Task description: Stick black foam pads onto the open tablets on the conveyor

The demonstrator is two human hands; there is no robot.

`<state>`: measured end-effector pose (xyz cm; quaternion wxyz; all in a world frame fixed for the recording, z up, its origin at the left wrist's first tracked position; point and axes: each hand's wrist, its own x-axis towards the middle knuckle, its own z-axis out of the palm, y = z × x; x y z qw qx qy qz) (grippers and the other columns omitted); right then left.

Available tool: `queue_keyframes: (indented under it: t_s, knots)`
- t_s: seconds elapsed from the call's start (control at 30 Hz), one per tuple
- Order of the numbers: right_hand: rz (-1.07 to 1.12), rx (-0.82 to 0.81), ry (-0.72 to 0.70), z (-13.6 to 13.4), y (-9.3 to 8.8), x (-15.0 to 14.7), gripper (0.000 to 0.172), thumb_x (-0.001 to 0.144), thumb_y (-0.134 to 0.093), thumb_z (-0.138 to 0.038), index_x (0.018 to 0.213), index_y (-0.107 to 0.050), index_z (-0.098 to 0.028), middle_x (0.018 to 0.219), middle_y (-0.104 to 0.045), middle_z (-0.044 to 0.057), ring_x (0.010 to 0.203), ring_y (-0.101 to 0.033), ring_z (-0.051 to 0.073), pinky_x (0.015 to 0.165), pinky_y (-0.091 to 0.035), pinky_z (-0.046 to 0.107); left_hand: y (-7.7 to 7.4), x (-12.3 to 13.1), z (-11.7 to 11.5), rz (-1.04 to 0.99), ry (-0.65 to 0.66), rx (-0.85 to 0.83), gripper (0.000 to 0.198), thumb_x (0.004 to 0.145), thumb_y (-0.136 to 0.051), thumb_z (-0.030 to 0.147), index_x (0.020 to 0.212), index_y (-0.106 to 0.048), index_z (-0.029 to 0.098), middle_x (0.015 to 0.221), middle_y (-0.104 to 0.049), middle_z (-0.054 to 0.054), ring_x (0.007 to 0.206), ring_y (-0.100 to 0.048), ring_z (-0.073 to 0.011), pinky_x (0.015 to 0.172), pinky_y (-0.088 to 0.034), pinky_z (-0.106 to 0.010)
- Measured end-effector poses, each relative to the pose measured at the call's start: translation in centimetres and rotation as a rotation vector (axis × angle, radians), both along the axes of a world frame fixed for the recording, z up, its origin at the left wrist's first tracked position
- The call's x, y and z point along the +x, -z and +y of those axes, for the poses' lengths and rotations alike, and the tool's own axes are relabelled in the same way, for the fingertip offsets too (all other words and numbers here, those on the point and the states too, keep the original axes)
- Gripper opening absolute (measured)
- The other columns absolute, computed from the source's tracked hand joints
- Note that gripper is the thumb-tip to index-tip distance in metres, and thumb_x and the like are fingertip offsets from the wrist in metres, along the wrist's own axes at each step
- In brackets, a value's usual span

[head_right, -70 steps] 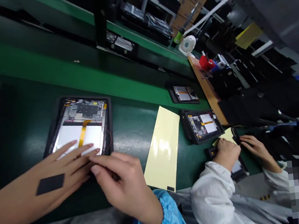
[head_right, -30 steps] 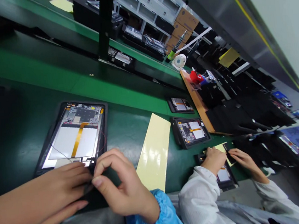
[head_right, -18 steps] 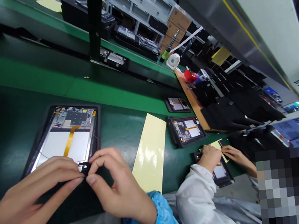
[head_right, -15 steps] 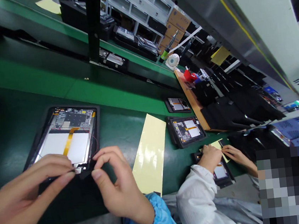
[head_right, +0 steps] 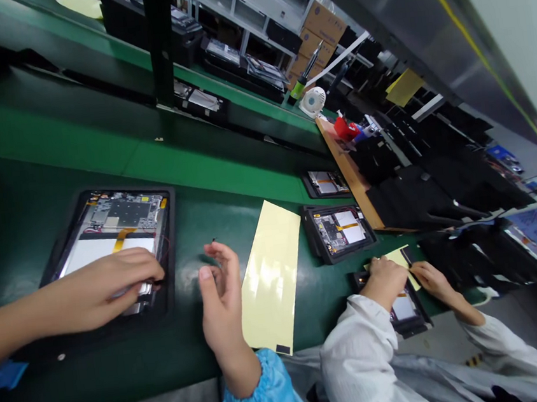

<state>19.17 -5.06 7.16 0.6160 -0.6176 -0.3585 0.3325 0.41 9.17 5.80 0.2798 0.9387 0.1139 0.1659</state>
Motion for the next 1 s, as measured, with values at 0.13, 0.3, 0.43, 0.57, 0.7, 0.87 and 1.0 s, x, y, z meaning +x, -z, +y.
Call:
queue_keyframes:
  t_s: [0.13, 0.3, 0.43, 0.57, 0.7, 0.87, 1.0]
  knots:
    - [0.032, -0.011, -0.035, -0.2, 0.3, -0.1, 0.040, 0.104, -0.067, -0.045, 0.138, -0.060, -0.024, 0.136, -0.071, 0.013, 0.128, -0.067, 0.023, 0.101, -0.056, 0.036, 0.3, -0.2, 1.4, -0.089, -0.082, -0.038, 0.040, 0.096, -0.031, 0.020, 0.099, -0.069, 0.013, 0.091, -0.067, -0.001, 0.085, -0.065, -0.0132, 0.077, -0.052, -0.030]
    - [-0.030, -0.018, -0.112, 0.0, 0.1, -0.2, 0.028, 0.101, -0.069, -0.035, 0.127, -0.068, -0.023, 0.130, -0.071, 0.010, 0.123, -0.068, 0.022, 0.101, -0.056, 0.034, -0.4, 0.5, 2.7, -0.101, -0.110, -0.110, 0.045, 0.099, -0.029, 0.033, 0.097, -0.067, 0.008, 0.087, -0.065, 0.005, 0.080, -0.063, -0.0067, 0.073, -0.049, -0.025]
    - [-0.133, -0.029, -0.202, 0.7, -0.8, 0.0, 0.015, 0.096, -0.072, -0.028, 0.110, -0.075, -0.023, 0.117, -0.068, 0.006, 0.107, -0.068, 0.018, 0.089, -0.056, 0.029, -0.5, 1.3, 3.9, -0.059, -0.092, -0.144, 0.049, 0.102, -0.029, 0.042, 0.102, -0.066, 0.010, 0.087, -0.063, 0.006, 0.080, -0.061, -0.0067, 0.072, -0.047, -0.024]
    - [-0.154, -0.072, -0.291, 1.4, -1.5, 0.2, 0.012, 0.094, -0.074, -0.028, 0.105, -0.076, -0.023, 0.107, -0.065, 0.003, 0.094, -0.064, 0.016, 0.083, -0.055, 0.028, -0.1, 2.0, 5.6, 0.068, -0.047, -0.139, 0.041, 0.102, -0.032, 0.035, 0.105, -0.067, 0.014, 0.091, -0.064, -0.001, 0.082, -0.061, -0.0128, 0.073, -0.048, -0.026]
    - [-0.140, -0.139, -0.425, 2.0, -1.7, 0.1, 0.011, 0.093, -0.074, -0.029, 0.102, -0.076, -0.022, 0.100, -0.066, 0.002, 0.090, -0.064, 0.015, 0.078, -0.053, 0.027, 0.4, 2.4, 7.0, 0.161, -0.039, -0.063, 0.027, 0.102, -0.041, 0.029, 0.107, -0.066, 0.019, 0.096, -0.066, -0.009, 0.089, -0.062, -0.0221, 0.077, -0.047, -0.031]
    - [-0.001, -0.311, -0.511, 3.6, -2.0, 0.0, 0.028, 0.084, -0.087, -0.042, 0.094, -0.074, -0.020, 0.079, -0.060, -0.004, 0.069, -0.053, 0.011, 0.063, -0.041, 0.023, 2.1, 2.5, 7.5, 0.124, -0.116, 0.021, 0.029, 0.106, -0.039, 0.027, 0.118, -0.065, 0.021, 0.109, -0.066, -0.011, 0.102, -0.059, -0.0271, 0.090, -0.045, -0.036]
    - [0.246, -0.409, -0.603, 5.6, -2.4, 0.4, 0.038, 0.074, -0.094, -0.046, 0.090, -0.072, -0.020, 0.064, -0.052, -0.009, 0.052, -0.038, 0.006, 0.048, -0.028, 0.021, 2.9, 2.6, 7.6, 0.061, -0.153, 0.076, 0.032, 0.106, -0.039, 0.026, 0.122, -0.066, 0.022, 0.110, -0.065, -0.011, 0.104, -0.056, -0.0289, 0.100, -0.042, -0.040]
